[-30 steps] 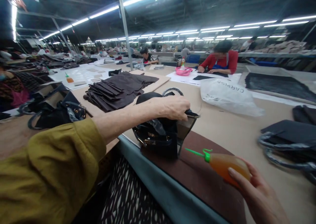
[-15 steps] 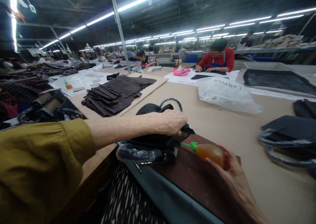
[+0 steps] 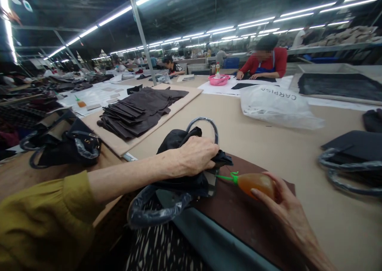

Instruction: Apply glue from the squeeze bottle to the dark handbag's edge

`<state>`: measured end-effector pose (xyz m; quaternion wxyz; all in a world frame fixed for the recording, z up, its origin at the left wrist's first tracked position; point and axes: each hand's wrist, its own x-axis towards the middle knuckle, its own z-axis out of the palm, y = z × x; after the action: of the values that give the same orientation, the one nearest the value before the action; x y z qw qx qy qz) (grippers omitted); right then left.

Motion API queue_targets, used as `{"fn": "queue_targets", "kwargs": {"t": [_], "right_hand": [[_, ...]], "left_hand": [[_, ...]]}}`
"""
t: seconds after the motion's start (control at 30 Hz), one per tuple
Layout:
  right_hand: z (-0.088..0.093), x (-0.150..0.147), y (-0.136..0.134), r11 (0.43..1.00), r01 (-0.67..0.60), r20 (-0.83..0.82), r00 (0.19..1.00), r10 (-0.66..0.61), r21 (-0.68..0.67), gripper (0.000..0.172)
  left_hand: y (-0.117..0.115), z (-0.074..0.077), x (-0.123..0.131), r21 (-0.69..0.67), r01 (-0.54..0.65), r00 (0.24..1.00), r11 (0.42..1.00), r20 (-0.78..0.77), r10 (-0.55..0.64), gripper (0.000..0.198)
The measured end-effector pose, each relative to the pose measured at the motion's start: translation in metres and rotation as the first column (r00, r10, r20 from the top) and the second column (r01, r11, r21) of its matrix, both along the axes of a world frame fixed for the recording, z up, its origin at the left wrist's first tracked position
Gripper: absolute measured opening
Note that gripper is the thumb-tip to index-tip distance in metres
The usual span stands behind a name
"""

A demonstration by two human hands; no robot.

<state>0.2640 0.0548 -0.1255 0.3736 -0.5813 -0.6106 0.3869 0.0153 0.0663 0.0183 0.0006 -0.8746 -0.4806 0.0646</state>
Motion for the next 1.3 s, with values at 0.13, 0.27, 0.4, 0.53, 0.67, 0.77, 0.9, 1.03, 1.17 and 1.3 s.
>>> {"fn": "queue_targets", "kwargs": {"t": [0.13, 0.27, 0.4, 0.53, 0.67, 0.77, 0.9, 1.03, 1.17, 1.3], "right_hand": [[-0.004, 0.003, -0.001, 1.000, -0.001, 0.008, 1.000, 0.001, -0.011, 0.066], [-0.011, 0.011, -0.003, 0.999, -0.040, -0.022, 0.999, 0.039, -0.030, 0.065], [-0.016, 0.017, -0.008, 0.996, -0.076, -0.052, 0.996, 0.074, -0.051, 0.064], [-0.017, 0.019, -0.009, 0.994, -0.081, -0.059, 0.995, 0.077, -0.069, 0.062], [-0.015, 0.019, -0.009, 0.995, -0.053, -0.062, 0.997, 0.048, -0.083, 0.063], [-0.011, 0.018, -0.009, 0.996, -0.032, -0.076, 0.997, 0.026, -0.087, 0.065], [-0.007, 0.016, -0.011, 0.996, -0.016, -0.118, 0.993, 0.005, -0.090, 0.064], [-0.006, 0.015, -0.012, 0.995, -0.032, -0.107, 0.994, 0.021, -0.098, 0.064], [-0.001, 0.014, -0.011, 0.992, -0.044, -0.097, 0.995, 0.033, -0.116, 0.062], [0.010, 0.012, -0.007, 0.987, -0.056, -0.116, 0.993, 0.039, -0.152, 0.058]], "left_hand": [[-0.011, -0.005, -0.003, 0.022, -0.014, 1.000, 1.000, 0.015, 0.014, 0.018], [-0.017, -0.008, -0.005, 0.029, -0.027, 0.999, 0.999, 0.025, 0.026, 0.018], [-0.025, -0.012, -0.005, 0.045, -0.013, 0.999, 0.999, 0.043, 0.011, 0.017], [-0.034, -0.012, -0.005, 0.047, -0.016, 0.999, 0.999, 0.041, 0.014, 0.015], [-0.038, -0.011, -0.005, 0.030, -0.023, 0.999, 0.999, 0.033, 0.022, 0.012], [-0.040, -0.013, -0.005, 0.025, -0.035, 0.999, 0.999, 0.026, 0.034, 0.013], [-0.045, -0.018, -0.005, 0.058, -0.029, 0.999, 0.998, 0.038, 0.026, 0.016], [-0.049, -0.021, -0.005, 0.072, -0.027, 0.999, 0.997, 0.046, 0.024, 0.017], [-0.051, -0.022, -0.003, 0.080, -0.018, 0.999, 0.997, 0.040, 0.014, 0.018], [-0.054, -0.023, -0.002, 0.092, 0.001, 0.999, 0.996, 0.044, -0.006, 0.015]]}}
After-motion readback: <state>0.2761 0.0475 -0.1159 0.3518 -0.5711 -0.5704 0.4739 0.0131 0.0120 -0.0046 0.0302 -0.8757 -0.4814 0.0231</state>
